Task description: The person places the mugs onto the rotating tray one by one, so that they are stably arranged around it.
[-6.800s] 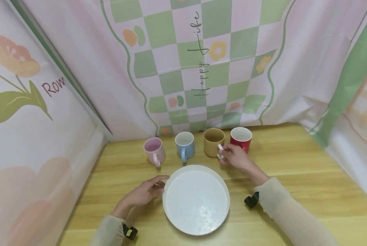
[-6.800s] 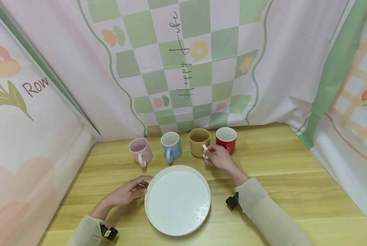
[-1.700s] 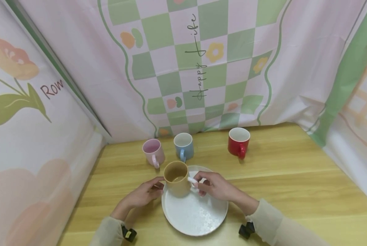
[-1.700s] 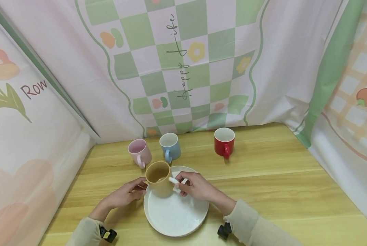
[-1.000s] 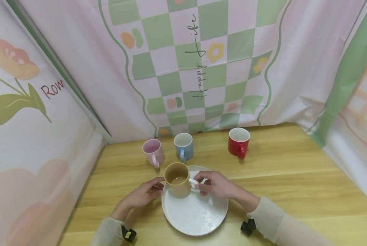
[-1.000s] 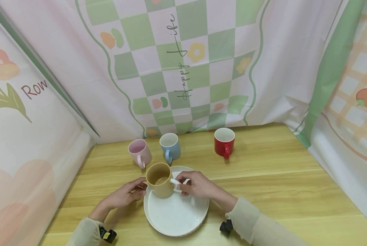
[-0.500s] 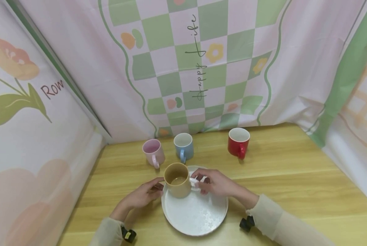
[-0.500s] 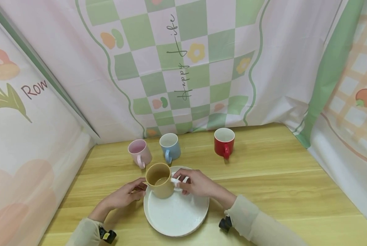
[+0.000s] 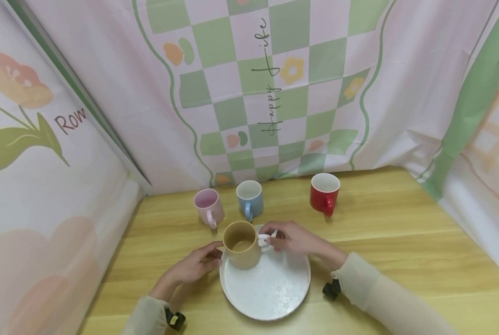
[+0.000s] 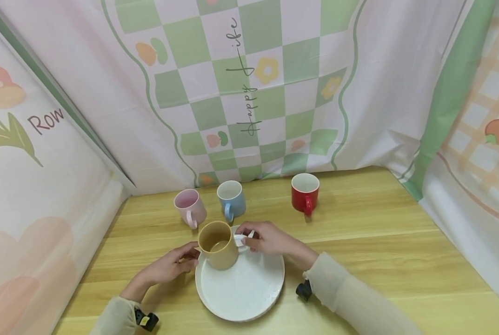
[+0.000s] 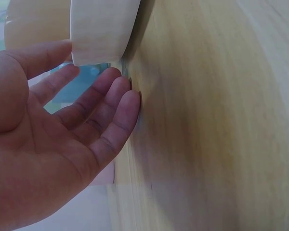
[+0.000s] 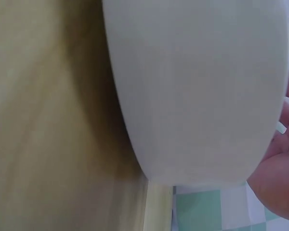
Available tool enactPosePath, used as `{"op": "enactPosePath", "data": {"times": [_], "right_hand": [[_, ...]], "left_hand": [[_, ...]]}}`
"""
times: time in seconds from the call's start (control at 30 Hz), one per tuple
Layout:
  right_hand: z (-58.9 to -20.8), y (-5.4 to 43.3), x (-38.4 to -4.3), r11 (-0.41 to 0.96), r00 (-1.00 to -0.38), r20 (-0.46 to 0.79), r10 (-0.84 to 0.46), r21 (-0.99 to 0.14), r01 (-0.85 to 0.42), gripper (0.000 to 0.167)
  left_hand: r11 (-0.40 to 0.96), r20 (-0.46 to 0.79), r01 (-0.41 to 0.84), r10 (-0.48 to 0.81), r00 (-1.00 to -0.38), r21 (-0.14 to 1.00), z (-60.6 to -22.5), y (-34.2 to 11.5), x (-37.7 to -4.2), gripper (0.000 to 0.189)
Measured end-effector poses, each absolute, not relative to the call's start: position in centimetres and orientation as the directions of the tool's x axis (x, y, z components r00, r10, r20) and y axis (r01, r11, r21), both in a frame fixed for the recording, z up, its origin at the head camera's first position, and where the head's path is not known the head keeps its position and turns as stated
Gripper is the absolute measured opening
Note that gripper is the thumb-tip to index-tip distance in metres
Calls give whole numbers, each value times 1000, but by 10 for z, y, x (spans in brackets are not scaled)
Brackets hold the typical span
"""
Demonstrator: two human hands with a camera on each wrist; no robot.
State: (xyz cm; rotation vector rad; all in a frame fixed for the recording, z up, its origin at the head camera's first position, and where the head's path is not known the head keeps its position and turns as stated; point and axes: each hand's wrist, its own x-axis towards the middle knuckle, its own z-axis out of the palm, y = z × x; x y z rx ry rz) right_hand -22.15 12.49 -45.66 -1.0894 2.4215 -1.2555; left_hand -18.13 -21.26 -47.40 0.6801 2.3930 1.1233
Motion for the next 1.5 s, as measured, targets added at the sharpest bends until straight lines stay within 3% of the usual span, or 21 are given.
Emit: {"op": "enactPosePath", "data": {"times": [1.07,1.5], "right_hand": [[-457,128,-244,372,-679,72,-730,-793,-483,26],[-453,151,-253,384,-767,26,-641,-855,-349,32]], "left_hand": [[536,-139,284,616,-775,795,-470,-213,-180,54],[513,-116,308,639,-761,801,-470,-215,-179,53]]}}
